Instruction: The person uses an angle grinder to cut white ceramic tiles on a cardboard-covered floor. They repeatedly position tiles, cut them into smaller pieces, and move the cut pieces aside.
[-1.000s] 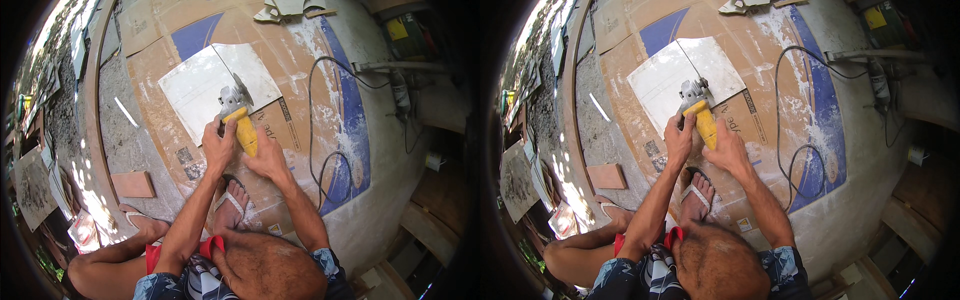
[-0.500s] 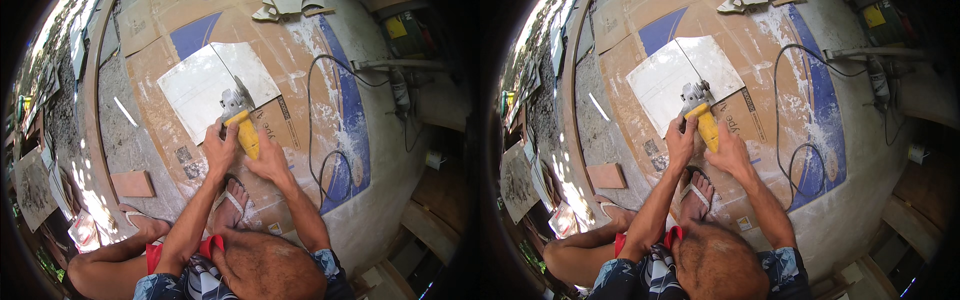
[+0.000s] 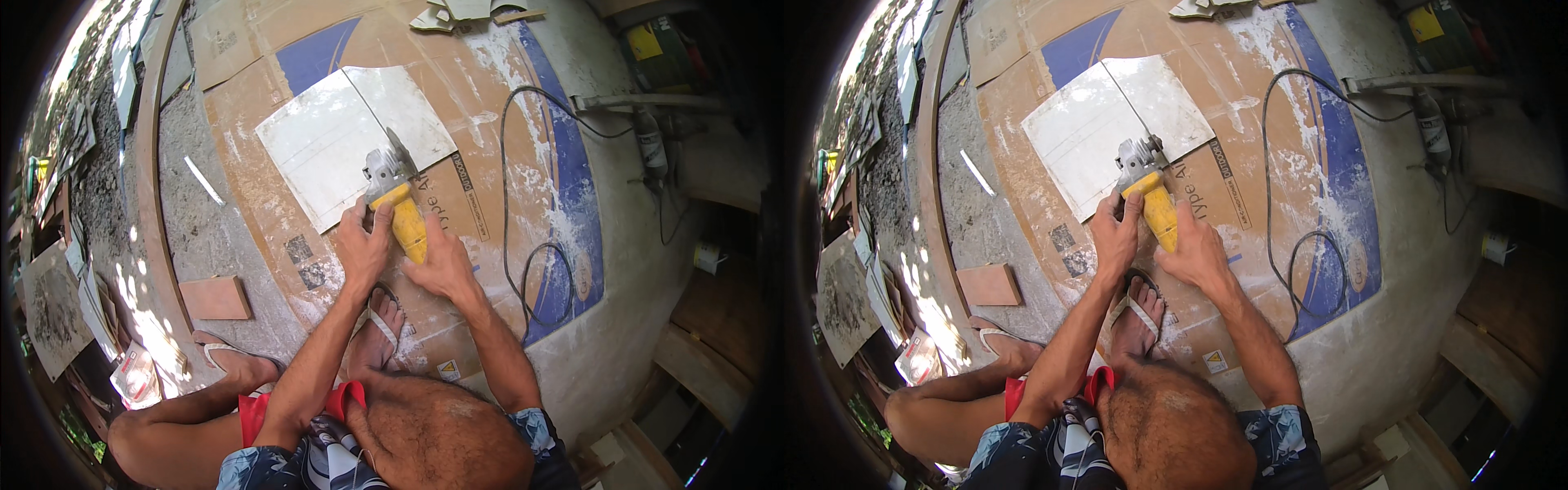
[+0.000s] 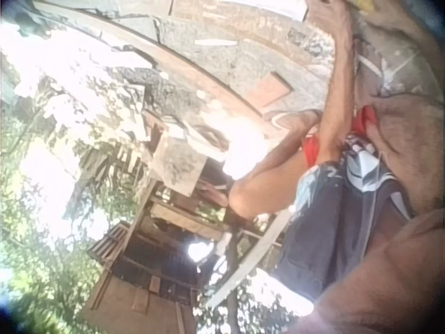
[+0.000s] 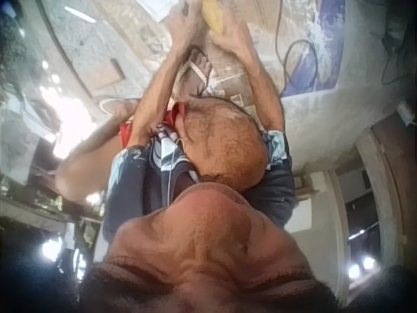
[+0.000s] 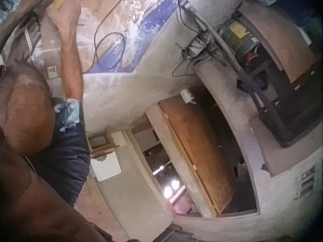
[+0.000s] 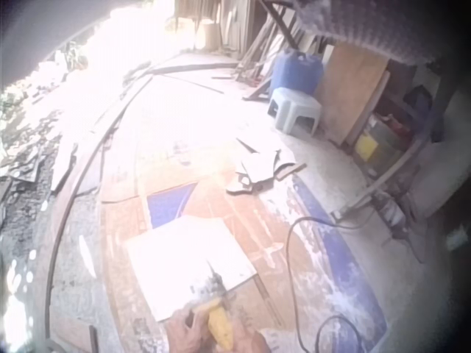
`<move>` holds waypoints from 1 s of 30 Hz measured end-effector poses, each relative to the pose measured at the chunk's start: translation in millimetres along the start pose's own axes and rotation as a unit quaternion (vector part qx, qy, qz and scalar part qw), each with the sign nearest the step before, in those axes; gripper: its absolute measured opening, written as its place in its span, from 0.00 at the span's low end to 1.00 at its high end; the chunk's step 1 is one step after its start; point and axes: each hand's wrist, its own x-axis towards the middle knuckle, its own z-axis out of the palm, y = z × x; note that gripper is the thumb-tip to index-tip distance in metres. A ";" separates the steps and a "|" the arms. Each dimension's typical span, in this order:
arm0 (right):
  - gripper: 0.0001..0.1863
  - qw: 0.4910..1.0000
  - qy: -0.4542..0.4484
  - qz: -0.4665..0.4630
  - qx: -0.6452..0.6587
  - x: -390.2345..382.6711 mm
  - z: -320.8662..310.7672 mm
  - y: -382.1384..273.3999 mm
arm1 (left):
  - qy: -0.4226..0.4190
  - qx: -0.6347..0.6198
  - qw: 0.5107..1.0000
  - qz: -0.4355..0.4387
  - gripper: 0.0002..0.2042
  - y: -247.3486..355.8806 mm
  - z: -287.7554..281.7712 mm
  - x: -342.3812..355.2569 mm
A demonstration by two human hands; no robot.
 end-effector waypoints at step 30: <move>0.33 0.947 0.278 0.102 0.126 -104.1 -27.9 44.6 | -0.082 0.366 0.848 0.375 0.43 62.7 43.8 77.7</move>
